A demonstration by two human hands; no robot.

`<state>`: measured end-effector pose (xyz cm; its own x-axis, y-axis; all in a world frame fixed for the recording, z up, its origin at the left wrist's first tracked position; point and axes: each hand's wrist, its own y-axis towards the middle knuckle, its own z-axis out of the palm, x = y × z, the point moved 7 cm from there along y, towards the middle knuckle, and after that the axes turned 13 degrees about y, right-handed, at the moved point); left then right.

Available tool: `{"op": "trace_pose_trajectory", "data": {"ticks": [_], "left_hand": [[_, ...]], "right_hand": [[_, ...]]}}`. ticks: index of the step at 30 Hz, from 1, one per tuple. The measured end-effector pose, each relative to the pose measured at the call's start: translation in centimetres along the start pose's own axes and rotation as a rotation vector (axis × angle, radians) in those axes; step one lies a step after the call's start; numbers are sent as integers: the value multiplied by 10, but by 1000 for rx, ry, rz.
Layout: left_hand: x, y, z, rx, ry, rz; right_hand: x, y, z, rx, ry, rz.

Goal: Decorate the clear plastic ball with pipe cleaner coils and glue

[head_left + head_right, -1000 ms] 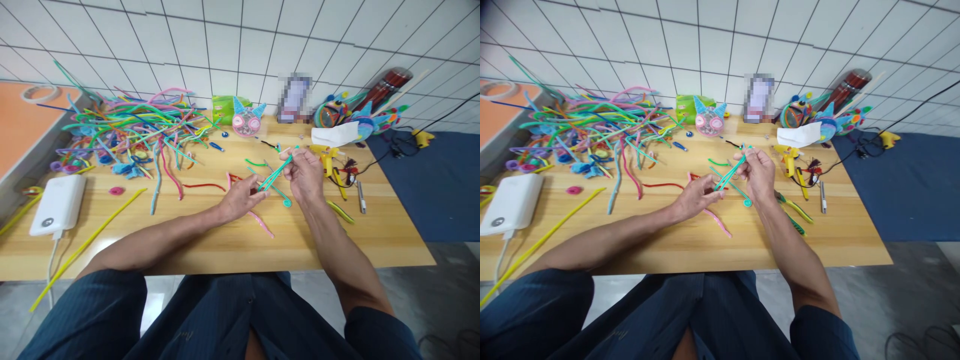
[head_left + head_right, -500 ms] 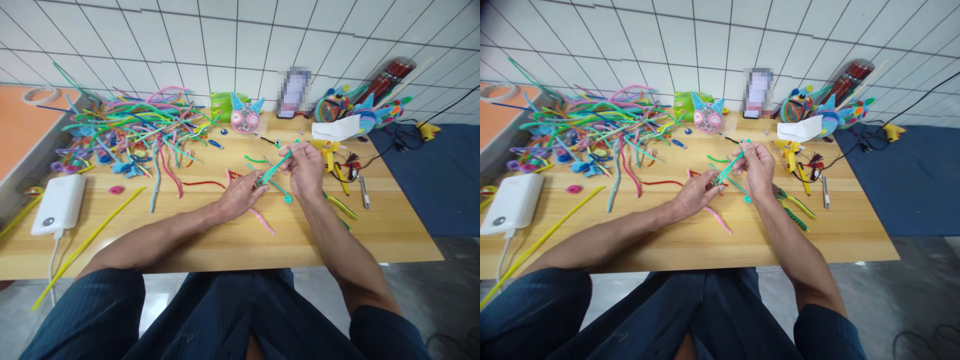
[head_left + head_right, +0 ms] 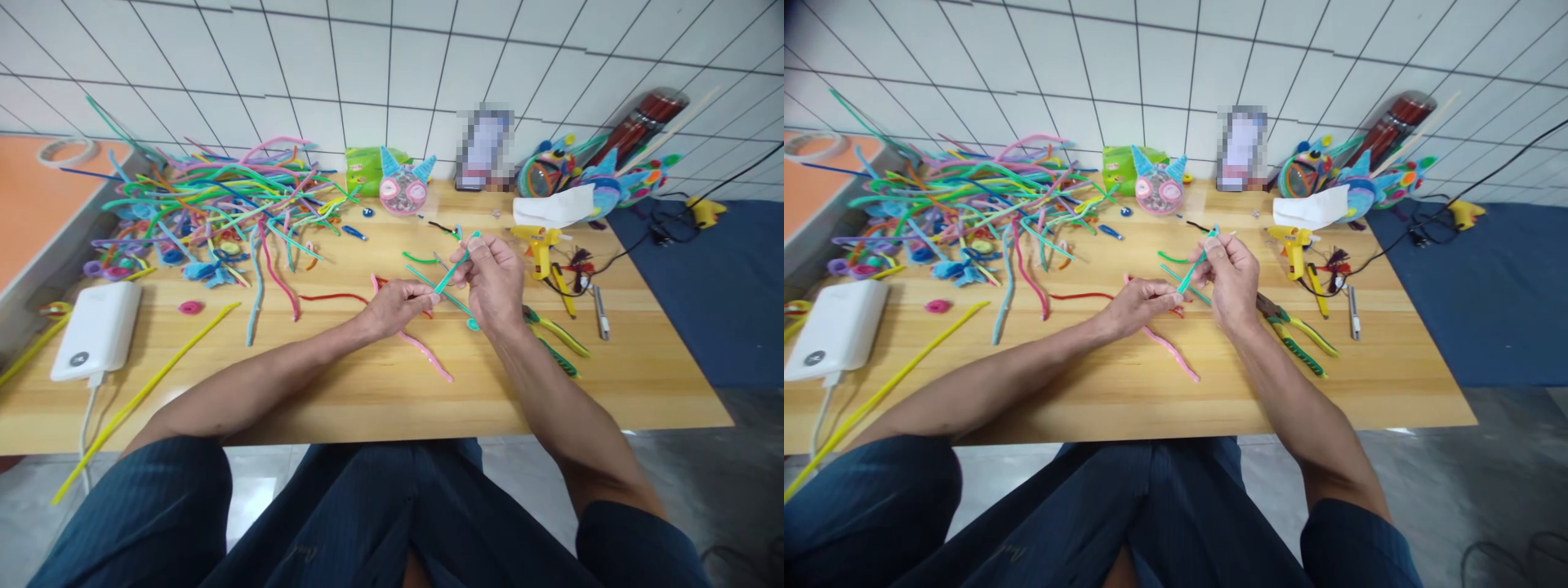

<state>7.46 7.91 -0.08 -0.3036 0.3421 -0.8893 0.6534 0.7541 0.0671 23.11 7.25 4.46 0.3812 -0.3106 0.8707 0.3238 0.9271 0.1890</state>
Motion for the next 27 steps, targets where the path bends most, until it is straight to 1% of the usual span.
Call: {"op": "trace_pose_trajectory", "data": {"ticks": [2, 5, 7, 9, 11, 14, 17, 20, 23, 25, 27], "left_hand": [[0, 0, -2, -17, -19, -14], [1, 0, -8, -81, -18, -48], [4, 1, -12, -128, 0, -81], [9, 1, -13, -152, -26, -120], [13, 2, -10, -148, -143, -157], [16, 3, -4, -145, -430, -184], [15, 3, -5, -210, -636, -177], [16, 3, -10, -291, -734, -189], [20, 3, -11, -345, -794, -205], [24, 3, -12, -369, -804, -209], [25, 3, -13, -376, -748, -198]], "right_hand": [[0, 1, -3, -31, 8, -12], [-3, 0, -5, -81, 42, -31], [-5, -1, -6, -106, 60, -48], [-6, -2, -6, -118, 61, -68], [-4, -2, -7, -129, 58, -90], [0, -1, -10, -161, 71, -111], [2, 1, -14, -183, 99, -101], [0, 2, -16, -199, 129, -67], [-5, 3, -18, -230, 164, -38], [-8, 4, -21, -246, 186, -25], [-10, 7, -24, -259, 193, -9]]}}
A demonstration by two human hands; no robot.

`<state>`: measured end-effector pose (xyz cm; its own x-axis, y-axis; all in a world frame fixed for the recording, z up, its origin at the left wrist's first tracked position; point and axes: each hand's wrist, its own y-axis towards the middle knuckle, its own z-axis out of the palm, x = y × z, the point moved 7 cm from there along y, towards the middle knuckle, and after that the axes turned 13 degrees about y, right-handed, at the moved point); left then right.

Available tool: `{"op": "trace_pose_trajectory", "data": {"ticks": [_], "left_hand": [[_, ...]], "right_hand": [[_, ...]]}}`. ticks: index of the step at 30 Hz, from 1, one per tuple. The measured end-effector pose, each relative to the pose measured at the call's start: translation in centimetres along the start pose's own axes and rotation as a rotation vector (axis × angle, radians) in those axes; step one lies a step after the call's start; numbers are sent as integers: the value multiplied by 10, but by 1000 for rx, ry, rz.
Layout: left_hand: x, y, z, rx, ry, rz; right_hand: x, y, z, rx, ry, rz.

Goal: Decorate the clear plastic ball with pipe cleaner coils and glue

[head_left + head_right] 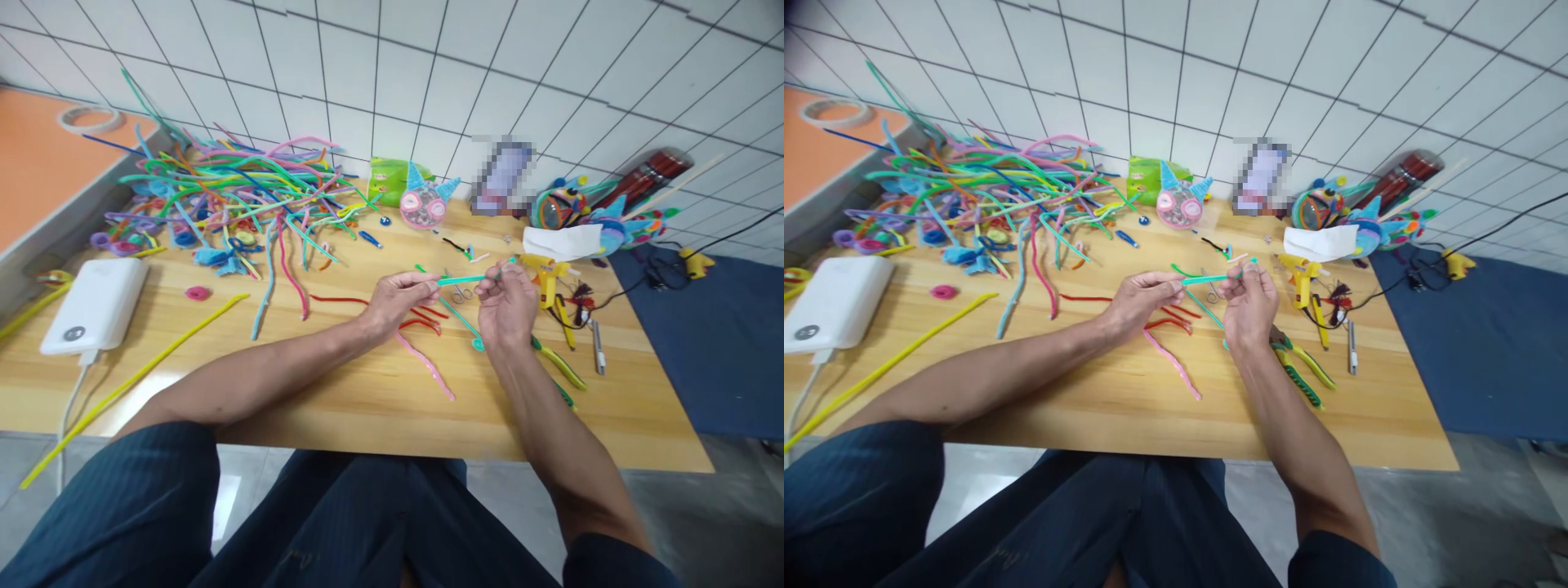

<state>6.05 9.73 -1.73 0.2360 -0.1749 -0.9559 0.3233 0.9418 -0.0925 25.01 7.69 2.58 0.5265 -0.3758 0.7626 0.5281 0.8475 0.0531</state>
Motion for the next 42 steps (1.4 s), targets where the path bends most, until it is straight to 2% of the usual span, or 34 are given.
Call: {"op": "trace_pose_trajectory", "data": {"ticks": [4, 7, 11, 13, 17, 22, 28, 38, 42], "left_hand": [[-12, -3, 2, 37, 310, 146], [-21, -6, 8, 121, 463, 232], [-12, -7, 21, 375, 367, 95], [-5, -7, 25, 451, 334, 28], [-3, -6, 26, 435, 340, 14], [-10, -9, 28, 396, 275, 48], [-22, -9, 24, 325, 464, 146], [-37, -1, 16, 377, 887, 280], [-48, 4, 11, 436, 968, 296]], "right_hand": [[1, 4, -3, -32, -29, 16], [2, 1, 3, 37, -82, 9], [-4, -11, 16, 200, -172, 44], [-8, -16, 20, 242, -206, 72], [-10, -21, 21, 245, -234, 95], [-11, -27, 25, 265, -314, 58], [-13, -26, 24, 304, -359, 84], [1, -6, 24, 632, -702, 287], [4, -4, 22, 720, -856, 246]]}}
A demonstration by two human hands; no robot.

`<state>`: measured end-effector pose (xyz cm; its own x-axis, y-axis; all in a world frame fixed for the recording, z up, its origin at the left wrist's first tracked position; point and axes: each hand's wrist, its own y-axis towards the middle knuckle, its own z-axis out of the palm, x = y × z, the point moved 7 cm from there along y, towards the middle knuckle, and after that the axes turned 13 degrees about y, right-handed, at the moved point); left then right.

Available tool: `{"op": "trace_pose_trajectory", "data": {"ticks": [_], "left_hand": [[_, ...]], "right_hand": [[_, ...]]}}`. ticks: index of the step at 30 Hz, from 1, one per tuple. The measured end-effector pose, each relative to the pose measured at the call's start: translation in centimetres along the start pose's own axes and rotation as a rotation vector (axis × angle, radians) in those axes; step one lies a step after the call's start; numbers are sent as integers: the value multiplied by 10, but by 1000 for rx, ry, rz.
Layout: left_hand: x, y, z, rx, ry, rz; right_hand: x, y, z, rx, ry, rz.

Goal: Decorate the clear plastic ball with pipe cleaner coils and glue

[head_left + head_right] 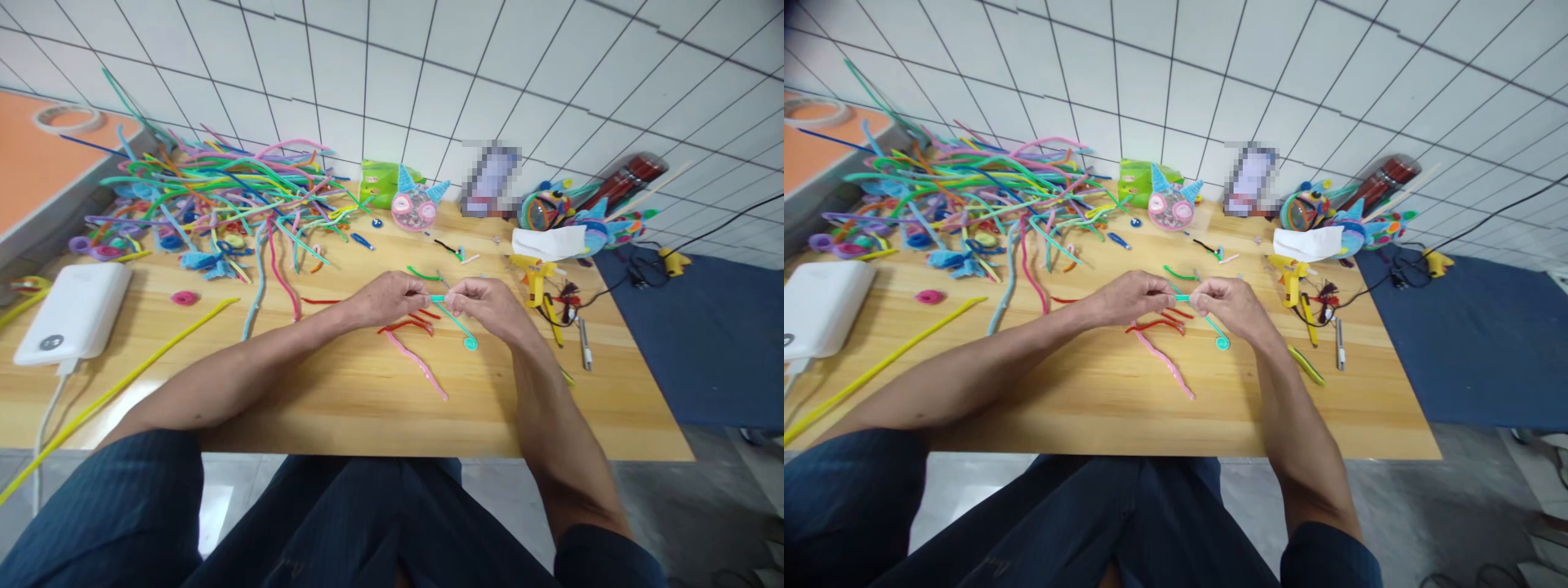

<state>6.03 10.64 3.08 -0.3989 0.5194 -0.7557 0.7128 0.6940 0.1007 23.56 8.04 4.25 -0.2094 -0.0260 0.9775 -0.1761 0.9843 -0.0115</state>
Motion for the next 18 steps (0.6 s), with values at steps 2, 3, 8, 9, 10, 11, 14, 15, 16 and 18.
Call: {"op": "trace_pose_trajectory", "data": {"ticks": [2, 3, 8, 9, 10, 11, 14, 15, 16, 18], "left_hand": [[0, 0, -10, -32, 69, 11], [-1, -1, -19, -110, 117, 15], [-18, -29, -64, -807, 199, 25], [-20, -32, -62, -832, 146, 28], [-20, -32, -56, -803, 69, 24], [-19, -29, -48, -737, -27, 7], [-6, -20, -23, -591, -334, -86], [0, -18, -20, -606, -408, -111], [7, -16, -19, -625, -470, -135], [22, -15, -23, -716, -558, -177]], "right_hand": [[2, 0, 0, -16, -17, -45], [4, 0, 0, -52, 14, -76], [-1, 1, -7, -362, 409, -140], [-5, 0, -5, -401, 473, -129], [-7, 0, -3, -428, 520, -120], [-10, -1, 0, -449, 551, -116], [-14, -4, 8, -496, 599, -125], [-15, -5, 10, -512, 615, -125], [-16, -5, 11, -527, 634, -122], [-17, -6, 11, -558, 674, -111]]}}
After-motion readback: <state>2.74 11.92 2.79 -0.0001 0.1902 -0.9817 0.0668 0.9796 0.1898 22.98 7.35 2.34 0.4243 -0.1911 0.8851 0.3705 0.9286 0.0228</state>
